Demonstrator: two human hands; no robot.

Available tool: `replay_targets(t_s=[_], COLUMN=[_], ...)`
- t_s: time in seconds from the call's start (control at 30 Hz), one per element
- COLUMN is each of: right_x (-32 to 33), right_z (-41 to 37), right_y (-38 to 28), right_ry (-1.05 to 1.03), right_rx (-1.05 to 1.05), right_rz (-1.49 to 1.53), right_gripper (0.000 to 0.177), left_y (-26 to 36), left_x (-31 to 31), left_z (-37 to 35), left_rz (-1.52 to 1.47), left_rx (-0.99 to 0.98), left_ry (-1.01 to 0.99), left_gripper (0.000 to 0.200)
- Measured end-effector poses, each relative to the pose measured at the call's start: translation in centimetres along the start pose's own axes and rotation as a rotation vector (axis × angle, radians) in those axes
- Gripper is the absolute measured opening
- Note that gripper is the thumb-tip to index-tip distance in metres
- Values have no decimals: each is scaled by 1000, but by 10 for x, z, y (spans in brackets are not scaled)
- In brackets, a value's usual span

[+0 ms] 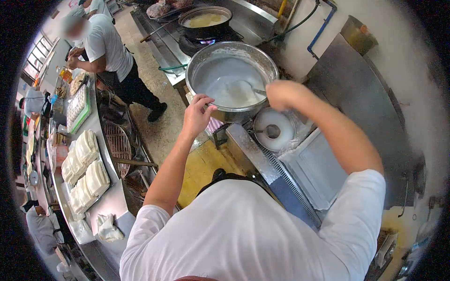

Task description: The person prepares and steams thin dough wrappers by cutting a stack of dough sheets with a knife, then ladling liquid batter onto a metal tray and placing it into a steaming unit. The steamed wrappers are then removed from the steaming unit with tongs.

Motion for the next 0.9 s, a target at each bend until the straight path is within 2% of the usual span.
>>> replay_targets(t_s=[0.07,0.13,0.17,0.2,0.23,0.27,0.37,0.43,0.53,0.57,0.6,0.67,0.73,0.77,0.8,0.87,0.9], right_x=[28,37,17,-15,-8,-8,-37,-47,-57,-47,-35,-21,11,17,14,7,3], right_z=[-3,-7,4,26,24,10,8,9,12,8,8,15,13,11,12,16,12], right_y=[2,3,5,6,-8,-21,-56,-63,-38,-26,-16,5,10,15,17,20,14], right_ry=[-264,-310,-311,-174,-37,43,104,336,341,258,260,11,-341,-364,-361,-379,-357], right_rx=[-31,-70,-67,33,135,10,-42,-126,-47,-46,-46,-12,-39,-54,-54,-101,-102], right_rz=[-45,79,78,108,137,192,78,-88,-140,-74,-74,-46,-97,42,46,523,623], right_gripper=[25,27,27,22,17,19,19,19,19,17,17,19,25,16,16,24,32], left_y=[-1,3,5,4,3,2,0,3,5,4,4,3,1,1,1,2,3], left_x=[0,2,3,3,2,2,1,2,2,2,1,0,1,2,3,5,6], left_z=[0,0,-1,-1,-1,-1,-1,-1,-2,-1,0,0,0,0,0,1,1], left_rz=[1,-3,-9,-10,-12,-13,-11,1,5,2,3,9,41,69,72,69,73], left_rx=[13,14,16,21,23,25,-11,9,31,36,35,55,30,8,7,26,25], left_ry=[2,4,9,13,12,12,23,16,5,5,6,5,8,15,13,-2,1], left_gripper=[28,28,28,28,28,28,28,28,29,29,29,29,29,29,29,28,28])
Point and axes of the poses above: each hand's wrist, its own z-axis towards the middle knuckle, its own x-axis out of the back of the hand, y = z × x, the point moved 3 cm from there along z, towards the middle knuckle, and after that the axes turned 11 degrees about -z, right-handed, at the moved point
